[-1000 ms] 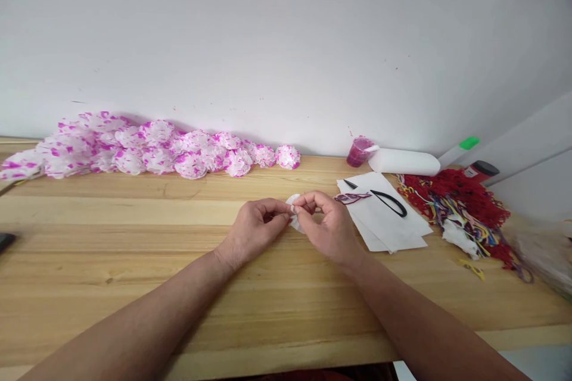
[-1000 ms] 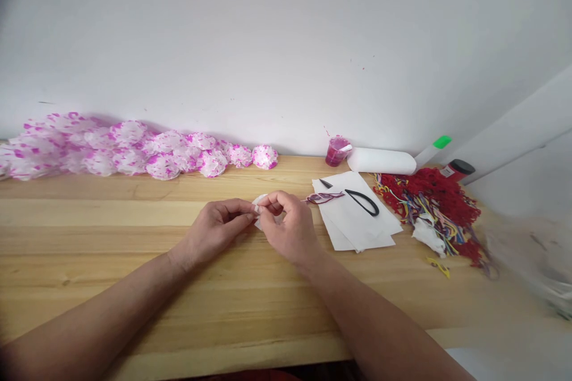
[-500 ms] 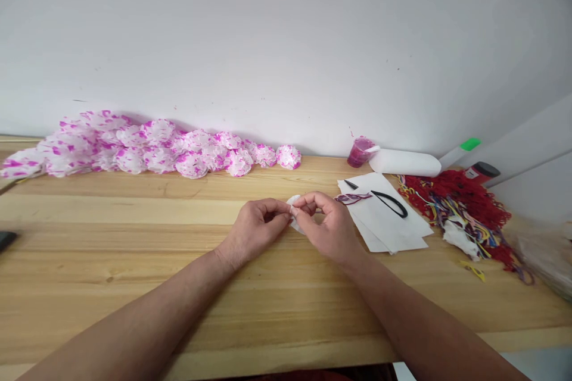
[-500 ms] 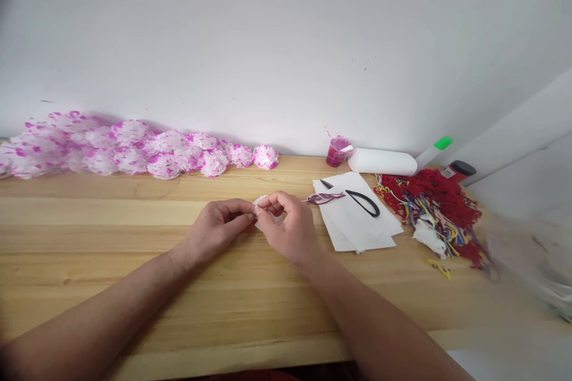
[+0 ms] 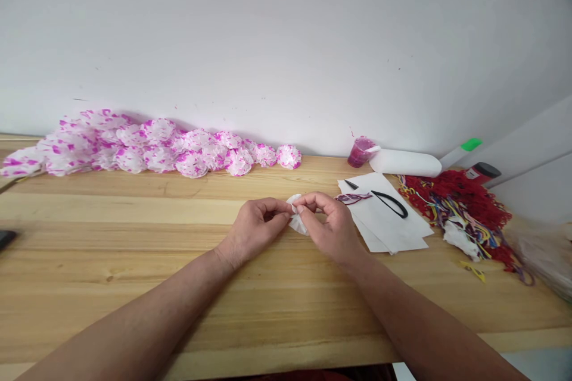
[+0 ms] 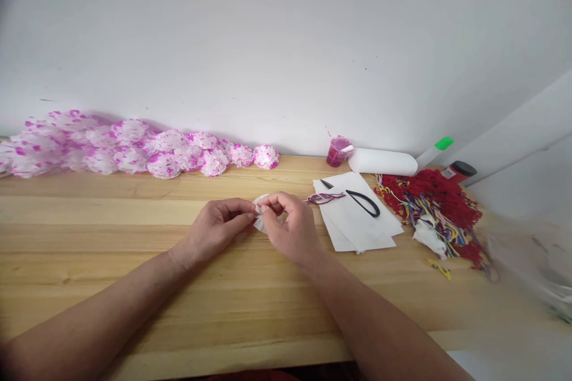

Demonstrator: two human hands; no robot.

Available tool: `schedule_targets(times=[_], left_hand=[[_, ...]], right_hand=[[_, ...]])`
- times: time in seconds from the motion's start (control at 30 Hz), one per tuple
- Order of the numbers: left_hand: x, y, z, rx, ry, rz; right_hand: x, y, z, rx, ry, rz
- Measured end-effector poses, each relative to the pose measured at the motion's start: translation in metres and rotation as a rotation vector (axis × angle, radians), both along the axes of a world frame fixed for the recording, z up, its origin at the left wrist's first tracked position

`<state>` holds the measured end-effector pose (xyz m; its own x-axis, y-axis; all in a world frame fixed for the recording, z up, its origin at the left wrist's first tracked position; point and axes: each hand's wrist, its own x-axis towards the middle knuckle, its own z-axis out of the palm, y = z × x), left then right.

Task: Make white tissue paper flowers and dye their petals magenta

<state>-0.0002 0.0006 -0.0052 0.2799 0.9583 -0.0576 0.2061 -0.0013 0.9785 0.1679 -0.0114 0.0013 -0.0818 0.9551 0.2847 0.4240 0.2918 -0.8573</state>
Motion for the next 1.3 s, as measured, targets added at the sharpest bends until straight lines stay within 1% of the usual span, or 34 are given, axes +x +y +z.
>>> schedule_targets(times=[0.2, 0.43, 0.6, 0.97, 1.3], left_hand=[[0.0000, 0.0003, -0.0006, 0.022, 0.015, -0.018], [0.0002, -0.0015, 0.0058, 0.006, 0.057, -0.017], [-0.0014, -0.0025, 0.0073, 0.003, 0.048, -0.033], [0.0007, -0.0022, 0.0058, 0.005, 0.074, -0.011], [0.0000, -0.0024, 0.0069, -0.002, 0.065, -0.010]], right_hand=[[-0.0029, 0.0015, -0.0026, 0.055, -0.004, -0.037], [-0.0034, 0.0017, -0.0042, 0.071, -0.008, -0.026], [-0.0034, 0.0018, -0.0049, 0.035, -0.001, -0.020], [-0.0023, 0.0020, -0.0034, -0.028, 0.002, -0.025], [-0.0020, 0.0016, -0.0032, -0.030, 0.021, -0.013]])
